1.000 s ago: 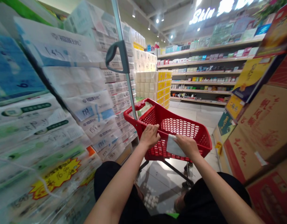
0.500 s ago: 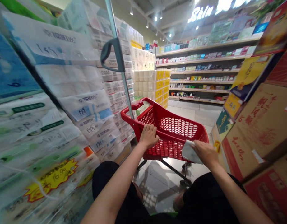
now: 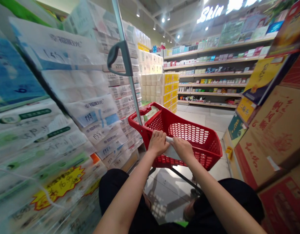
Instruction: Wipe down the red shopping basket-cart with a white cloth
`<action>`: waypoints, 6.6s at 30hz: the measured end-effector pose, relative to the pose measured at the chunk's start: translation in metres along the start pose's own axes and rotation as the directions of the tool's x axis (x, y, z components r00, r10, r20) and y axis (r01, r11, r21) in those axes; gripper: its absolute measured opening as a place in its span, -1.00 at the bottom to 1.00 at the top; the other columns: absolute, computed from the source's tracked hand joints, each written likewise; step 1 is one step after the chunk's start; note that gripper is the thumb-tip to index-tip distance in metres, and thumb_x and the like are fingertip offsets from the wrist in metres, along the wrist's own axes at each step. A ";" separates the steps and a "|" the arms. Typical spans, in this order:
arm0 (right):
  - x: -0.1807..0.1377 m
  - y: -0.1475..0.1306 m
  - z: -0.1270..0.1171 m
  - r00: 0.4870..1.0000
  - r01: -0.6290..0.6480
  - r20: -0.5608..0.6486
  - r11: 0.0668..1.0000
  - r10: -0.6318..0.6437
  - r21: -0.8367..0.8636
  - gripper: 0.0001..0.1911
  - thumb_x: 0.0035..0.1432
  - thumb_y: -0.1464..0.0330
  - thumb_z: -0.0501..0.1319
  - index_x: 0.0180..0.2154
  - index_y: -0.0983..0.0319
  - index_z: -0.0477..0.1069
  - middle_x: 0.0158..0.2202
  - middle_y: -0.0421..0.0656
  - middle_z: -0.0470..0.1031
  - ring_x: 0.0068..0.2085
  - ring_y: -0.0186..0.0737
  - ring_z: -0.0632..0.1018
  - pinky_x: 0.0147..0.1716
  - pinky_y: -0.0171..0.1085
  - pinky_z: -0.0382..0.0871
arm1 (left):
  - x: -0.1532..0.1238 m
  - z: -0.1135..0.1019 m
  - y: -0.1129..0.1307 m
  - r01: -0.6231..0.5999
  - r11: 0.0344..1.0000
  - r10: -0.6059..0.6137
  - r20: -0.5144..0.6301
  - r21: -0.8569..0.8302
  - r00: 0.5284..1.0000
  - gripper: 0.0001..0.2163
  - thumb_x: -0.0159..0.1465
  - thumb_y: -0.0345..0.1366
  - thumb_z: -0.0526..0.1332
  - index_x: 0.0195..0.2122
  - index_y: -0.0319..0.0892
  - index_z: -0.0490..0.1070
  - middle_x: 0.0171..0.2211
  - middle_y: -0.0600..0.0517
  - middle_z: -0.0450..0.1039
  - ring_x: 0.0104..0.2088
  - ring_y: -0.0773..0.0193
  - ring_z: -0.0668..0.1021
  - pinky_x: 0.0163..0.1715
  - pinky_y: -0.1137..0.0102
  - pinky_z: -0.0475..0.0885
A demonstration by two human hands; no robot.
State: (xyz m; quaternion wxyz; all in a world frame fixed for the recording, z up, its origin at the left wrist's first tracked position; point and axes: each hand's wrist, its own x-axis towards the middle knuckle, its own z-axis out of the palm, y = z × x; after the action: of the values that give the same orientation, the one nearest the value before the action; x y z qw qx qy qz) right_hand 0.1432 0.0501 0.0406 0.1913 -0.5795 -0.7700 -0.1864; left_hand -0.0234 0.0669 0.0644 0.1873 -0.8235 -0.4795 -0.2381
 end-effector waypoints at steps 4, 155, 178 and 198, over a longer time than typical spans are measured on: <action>-0.021 0.030 -0.003 0.998 0.053 -0.014 0.998 -0.053 -0.035 -0.64 0.38 0.15 -0.12 -0.24 0.21 0.33 -0.33 -0.12 0.50 -0.33 -0.26 0.47 -0.39 -0.29 0.08 | 0.001 -0.001 -0.009 -0.026 0.999 0.027 0.008 -0.031 1.000 -0.87 0.21 -0.27 0.11 -0.21 -0.12 0.28 -0.14 -0.04 0.34 -0.03 0.06 0.33 0.22 0.12 0.08; -0.098 0.032 -0.026 0.974 0.224 -0.011 0.951 -0.227 0.213 -0.64 0.35 0.26 -0.08 -0.33 0.23 0.42 -0.34 -0.08 0.49 -0.26 -0.17 0.42 -0.15 -0.19 0.17 | -0.036 0.016 0.015 0.008 0.859 -0.008 0.002 -0.513 1.000 -0.85 0.22 -0.23 0.16 -0.46 -0.12 0.28 -0.25 0.01 0.36 0.07 0.12 0.33 0.25 0.09 0.05; -0.083 -0.006 -0.010 0.985 0.167 -0.057 0.970 -0.160 0.174 -0.77 0.31 0.30 0.02 -0.27 0.24 0.39 -0.33 -0.09 0.49 -0.24 -0.16 0.43 -0.20 -0.20 0.15 | -0.015 0.035 0.010 0.054 0.909 -0.044 0.035 -0.413 0.998 -0.94 0.19 -0.41 0.09 -0.41 -0.12 0.27 -0.18 0.00 0.37 0.17 0.15 0.29 0.30 0.12 0.02; -0.094 0.059 -0.011 0.992 0.110 -0.075 0.985 -0.100 0.134 -0.71 0.35 0.28 -0.02 -0.18 0.27 0.41 -0.22 -0.06 0.49 -0.13 -0.13 0.42 -0.02 -0.14 0.16 | -0.017 0.036 -0.014 0.038 0.878 -0.005 0.070 -0.477 0.998 -0.90 0.22 -0.43 0.02 -0.35 -0.14 0.29 -0.13 -0.04 0.40 0.29 0.12 0.17 0.30 0.10 0.05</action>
State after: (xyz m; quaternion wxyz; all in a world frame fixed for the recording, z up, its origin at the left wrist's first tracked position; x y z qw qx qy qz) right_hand 0.2255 -0.0175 0.0056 0.2468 -0.5168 -0.8036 -0.1618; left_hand -0.0352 0.0801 0.0265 -0.0401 -0.8463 -0.4212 -0.3236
